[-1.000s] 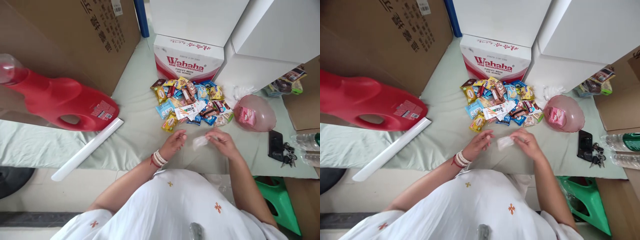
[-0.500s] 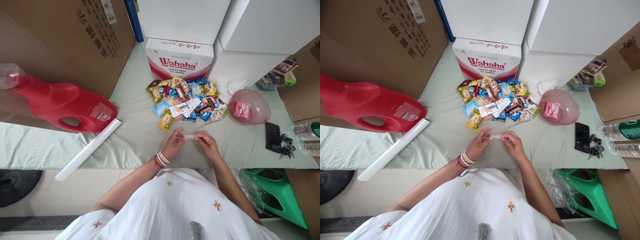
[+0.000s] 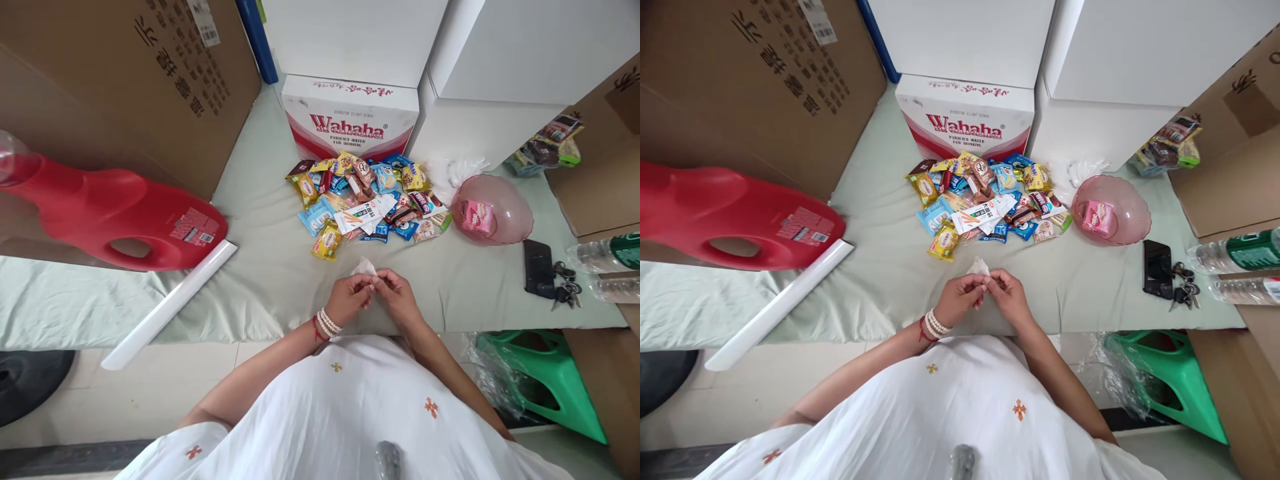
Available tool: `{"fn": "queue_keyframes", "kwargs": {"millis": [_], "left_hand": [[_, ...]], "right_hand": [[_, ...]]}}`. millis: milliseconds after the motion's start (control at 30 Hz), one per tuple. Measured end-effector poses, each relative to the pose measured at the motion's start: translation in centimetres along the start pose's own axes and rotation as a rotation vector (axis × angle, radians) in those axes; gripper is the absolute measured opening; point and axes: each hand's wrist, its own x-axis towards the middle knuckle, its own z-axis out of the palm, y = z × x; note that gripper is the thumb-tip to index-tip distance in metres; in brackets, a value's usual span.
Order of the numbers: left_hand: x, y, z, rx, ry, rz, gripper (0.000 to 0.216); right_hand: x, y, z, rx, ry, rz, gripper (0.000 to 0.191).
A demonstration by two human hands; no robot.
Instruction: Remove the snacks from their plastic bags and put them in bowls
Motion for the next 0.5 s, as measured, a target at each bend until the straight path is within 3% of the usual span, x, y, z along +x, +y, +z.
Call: {"fn": "queue_keyframes", "kwargs": {"millis": [167, 367, 500], "left_hand": [[-0.1, 0.0, -1.3, -0.132, 0.038, -0.046, 0.034], [-0.2, -0.9, -4.3, -0.446, 0.264, -0.108, 0.045], [-1.1, -1.0, -5.7, -0.544, 0.309, -0.082, 0.041]], "right_hand": [[0.4, 0.4, 0.2, 0.065, 0.054, 0.046, 0.037], [-0.2, 0.5, -1.9, 0.201, 0.164, 0.107, 0.042], [-1.3, 1.4, -3.1, 0.131, 0.167, 0.127, 0.044]]}}
